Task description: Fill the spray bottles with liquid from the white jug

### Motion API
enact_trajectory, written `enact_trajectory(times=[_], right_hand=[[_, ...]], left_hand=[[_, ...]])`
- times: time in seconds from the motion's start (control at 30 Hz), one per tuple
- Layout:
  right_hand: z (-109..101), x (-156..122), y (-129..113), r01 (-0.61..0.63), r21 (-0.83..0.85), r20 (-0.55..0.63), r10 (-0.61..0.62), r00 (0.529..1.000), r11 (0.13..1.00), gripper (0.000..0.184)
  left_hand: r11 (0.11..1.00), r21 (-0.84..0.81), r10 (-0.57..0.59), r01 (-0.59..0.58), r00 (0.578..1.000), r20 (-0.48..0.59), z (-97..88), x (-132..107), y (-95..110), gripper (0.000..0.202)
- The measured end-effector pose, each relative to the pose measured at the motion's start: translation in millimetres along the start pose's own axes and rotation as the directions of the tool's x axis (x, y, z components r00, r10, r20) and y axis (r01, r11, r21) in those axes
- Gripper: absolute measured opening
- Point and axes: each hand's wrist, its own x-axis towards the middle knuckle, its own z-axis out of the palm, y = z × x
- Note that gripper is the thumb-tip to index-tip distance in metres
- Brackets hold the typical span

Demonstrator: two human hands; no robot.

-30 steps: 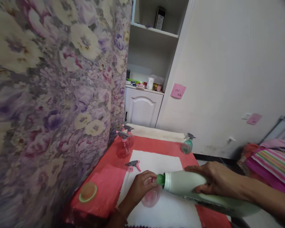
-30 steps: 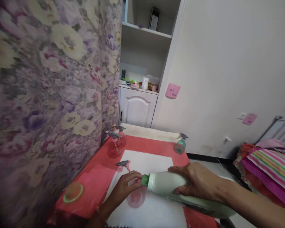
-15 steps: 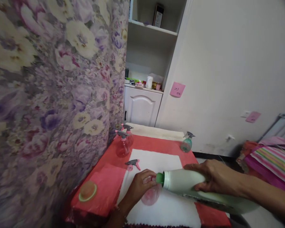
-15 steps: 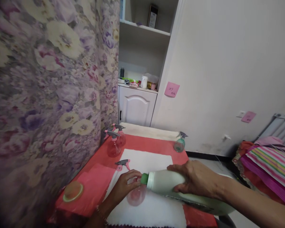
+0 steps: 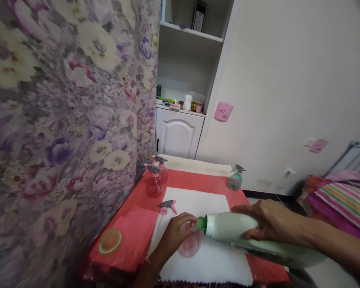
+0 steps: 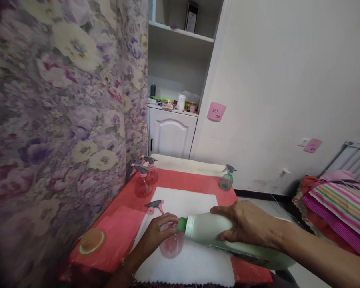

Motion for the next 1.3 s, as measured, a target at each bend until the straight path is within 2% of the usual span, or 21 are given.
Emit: enact_trajectory(times=[0.3, 0.53, 1.3], right_hand=[[-4.6, -1.3, -5.5, 0.025, -0.001, -0.005, -0.025, 1.0, 1.0, 0.044], [-1.7, -0.5, -1.6, 0.043, -0.011, -0.013, -0.043, 0.999, 0.999, 0.049], [-0.8, 0.8, 1.2, 0.026, 0.001, 0.002, -0.026, 1.0, 1.0, 0.051]], left_hand=[[1.0, 0.006, -0.012, 0.012, 1.0, -0.009, 0.1, 0.0, 2.7, 0.016], [1.0, 0.006, -0.007, 0.007, 1.0, 0.002, -0.6, -0.1, 3.8, 0.017], [1.0, -0.001, -0.014, 0.014, 1.0, -0.002, -0.3, -0.6, 4.6, 0.021]])
